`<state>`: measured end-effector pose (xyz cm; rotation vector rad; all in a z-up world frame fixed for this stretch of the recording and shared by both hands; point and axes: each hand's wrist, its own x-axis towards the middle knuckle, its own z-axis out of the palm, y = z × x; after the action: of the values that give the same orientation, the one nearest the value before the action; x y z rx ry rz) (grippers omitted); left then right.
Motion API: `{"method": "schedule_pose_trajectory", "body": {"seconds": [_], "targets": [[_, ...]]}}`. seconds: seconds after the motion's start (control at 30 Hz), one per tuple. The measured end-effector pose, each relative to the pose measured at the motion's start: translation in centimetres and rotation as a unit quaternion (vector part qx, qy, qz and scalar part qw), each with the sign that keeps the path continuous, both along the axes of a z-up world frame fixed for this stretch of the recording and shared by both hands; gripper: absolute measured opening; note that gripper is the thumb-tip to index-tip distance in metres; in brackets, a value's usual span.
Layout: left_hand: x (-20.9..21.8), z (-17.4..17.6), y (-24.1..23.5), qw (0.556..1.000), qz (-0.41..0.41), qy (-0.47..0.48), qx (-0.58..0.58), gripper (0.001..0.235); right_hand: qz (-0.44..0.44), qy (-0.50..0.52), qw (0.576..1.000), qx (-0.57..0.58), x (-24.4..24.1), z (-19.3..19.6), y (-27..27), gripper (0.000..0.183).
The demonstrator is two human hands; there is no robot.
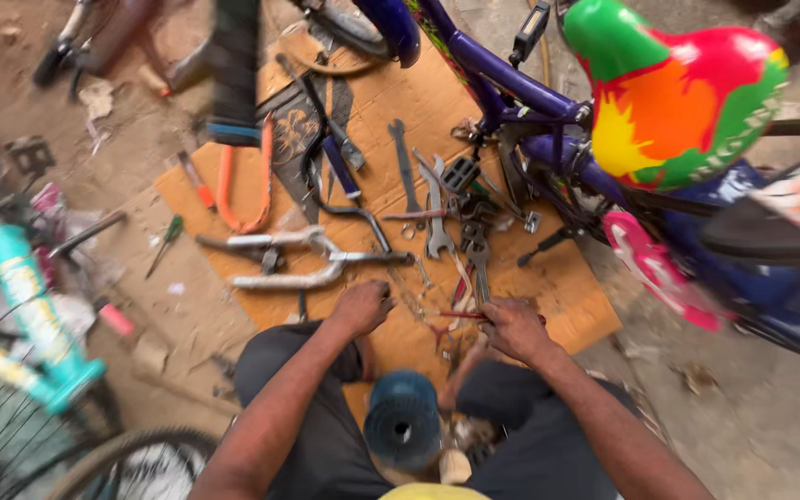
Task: The person sits on the ground and uses a screwdriver to adjust a green plastic part attached to the bicycle handlebars. They then pick up a chrome bicycle hub from a plastic bag and inspect it.
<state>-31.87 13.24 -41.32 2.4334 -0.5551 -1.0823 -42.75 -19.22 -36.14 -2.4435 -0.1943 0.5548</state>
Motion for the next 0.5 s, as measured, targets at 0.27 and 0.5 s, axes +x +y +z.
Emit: {"method": "schedule_pose_trajectory", "body": {"seconds": [0.27,0.5], "targets": [[6.8,-8.5,-4.4,0.973,-0.171,-0.123,0.093,0.017,0.048,-0.133,0.989,-0.035,2.9,-13.2,1.0,0.012],[8.1,2.1,-10.8,0.894,-0.049,-0.377,-0.237,0.035,-0.013,-0.11,0.978,-0.175,4.2,-9.4,1.7,0.018]]}}
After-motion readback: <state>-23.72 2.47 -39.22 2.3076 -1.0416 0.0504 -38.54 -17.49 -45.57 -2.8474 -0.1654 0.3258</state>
